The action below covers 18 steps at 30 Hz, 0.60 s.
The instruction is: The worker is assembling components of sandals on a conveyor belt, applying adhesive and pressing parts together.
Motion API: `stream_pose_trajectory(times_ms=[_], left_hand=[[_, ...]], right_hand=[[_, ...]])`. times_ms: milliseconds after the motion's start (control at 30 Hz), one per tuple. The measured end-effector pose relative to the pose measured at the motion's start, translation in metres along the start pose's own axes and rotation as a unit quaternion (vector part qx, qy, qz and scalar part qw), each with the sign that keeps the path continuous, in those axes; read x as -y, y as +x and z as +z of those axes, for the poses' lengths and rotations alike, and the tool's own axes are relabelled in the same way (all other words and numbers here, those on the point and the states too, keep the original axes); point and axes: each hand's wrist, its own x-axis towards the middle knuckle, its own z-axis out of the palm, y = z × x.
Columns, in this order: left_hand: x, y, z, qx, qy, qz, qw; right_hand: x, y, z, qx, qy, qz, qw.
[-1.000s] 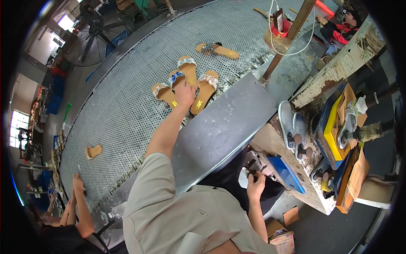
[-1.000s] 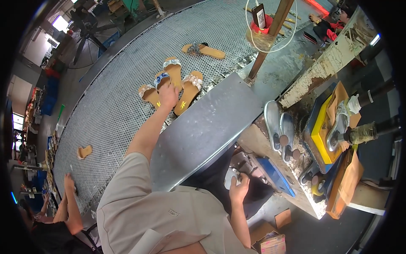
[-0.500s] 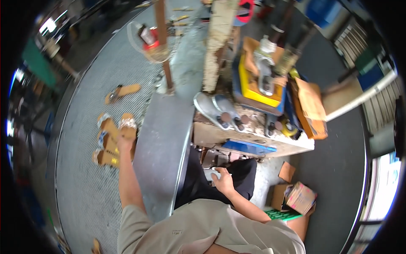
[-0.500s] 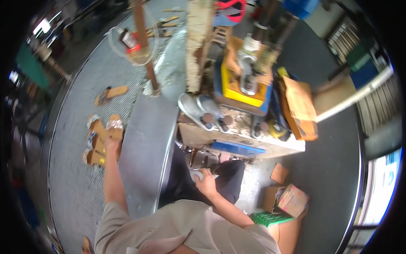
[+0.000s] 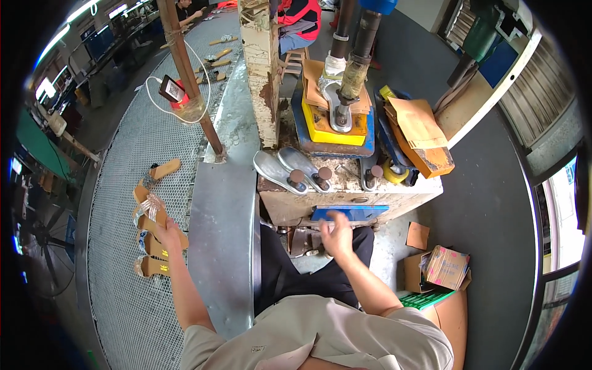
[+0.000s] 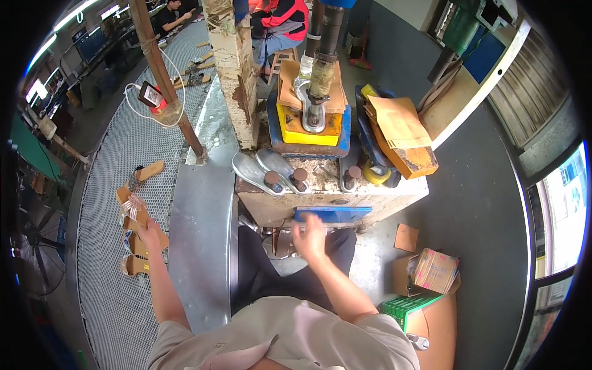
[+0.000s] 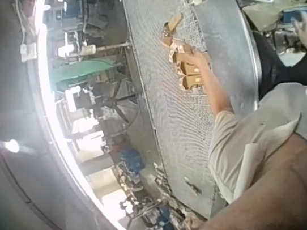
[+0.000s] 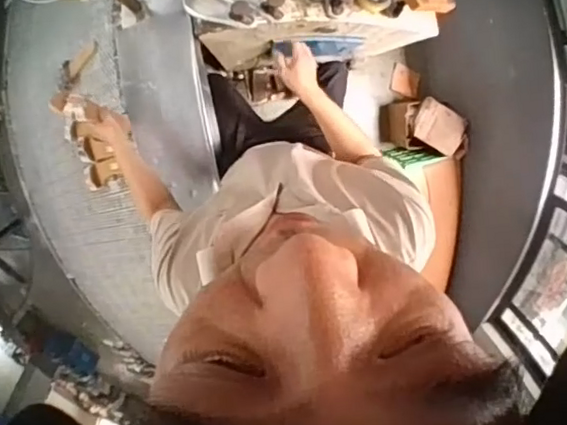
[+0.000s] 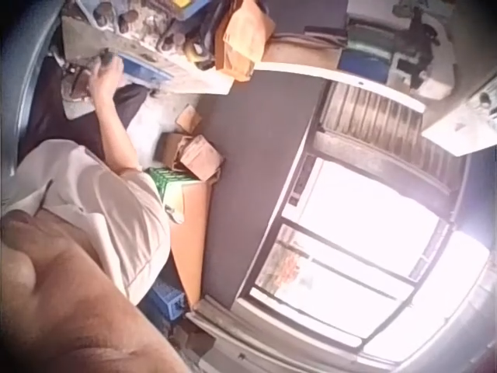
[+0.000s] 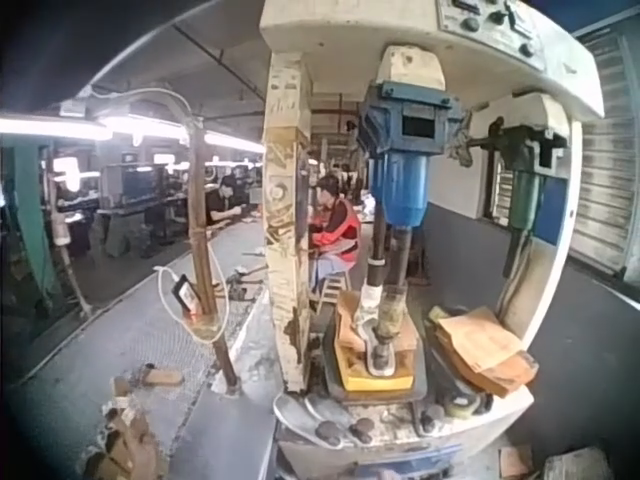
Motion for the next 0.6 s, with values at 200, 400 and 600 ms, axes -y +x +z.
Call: stream_pose_trajectory(times_ms=[200, 400, 600], left_hand=[[-0.079, -0.072, 0.062, 0.111, -0.23, -0.144, 0.956], [-0.067, -0.163, 0.123, 0.184, -0.357, -0.225, 0.888], [-0.05, -0.246, 0.156, 0.216, -0.411, -0.311, 0.829]], right_hand=[[0.036, 0.134, -0.026, -0.207, -0.05, -0.1, 0.972], [0.055, 0.24, 0.018, -0.238, -0.266, -0.066, 0.932], [0.065, 0.233, 0.025, -0.279, -0.115, -0.069, 0.951]])
